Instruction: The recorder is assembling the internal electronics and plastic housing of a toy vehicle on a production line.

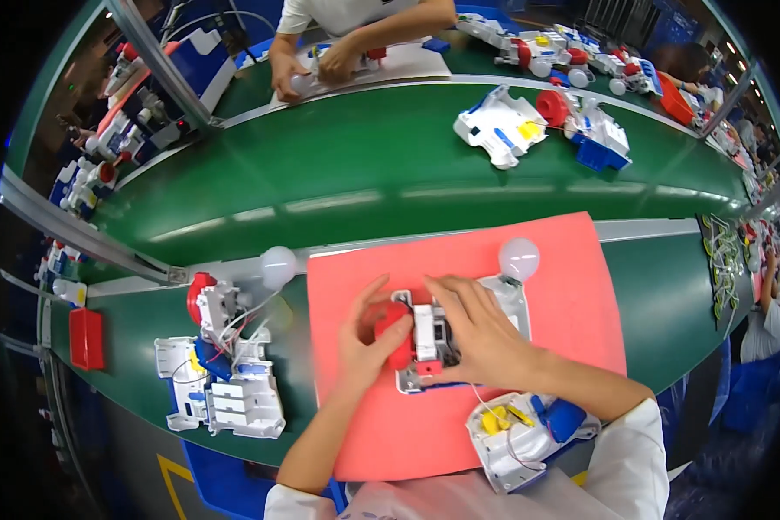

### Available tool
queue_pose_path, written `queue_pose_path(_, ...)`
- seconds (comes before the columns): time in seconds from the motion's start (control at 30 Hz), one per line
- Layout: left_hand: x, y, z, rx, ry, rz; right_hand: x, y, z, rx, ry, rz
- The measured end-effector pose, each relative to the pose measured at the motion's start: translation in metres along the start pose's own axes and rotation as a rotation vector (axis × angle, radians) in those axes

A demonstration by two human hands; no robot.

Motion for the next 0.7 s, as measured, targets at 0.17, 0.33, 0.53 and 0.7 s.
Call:
queue_pose_path(0.17,-0.004,0.011,-0.01,-0.248,0.189,-0.095,0.056,-0.017,-0.021,0.001,-0.023,-0.121)
queue_pose_path(0.33,-0.01,0.003,-0.005,-0.217,0.147,-0.16,0.085,-0.065,-0.035,-0.143,0.0,-0.232)
queue_pose_path(0.53,-0.011,0.002,-0.003,-0.048,0.062,-0.081,0.083,-0.146,-0.035,-0.5,-0.321,0.179)
queue_pose_path(0.7,-0.009,-0.064,-0.06,-0.808,0.463,-0.29,0.073,-0.173,-0.03,-0.597,-0.126,-0.067)
Point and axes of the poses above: each hand's wrist, its own y-axis towards the middle knuckle, its own x-axis out of the back of the hand, z = x × y, the point moved 4 cm from there along y, towards the middle knuckle, and after that the axes turned 9 degrees about -z, right-handed, at the moved point
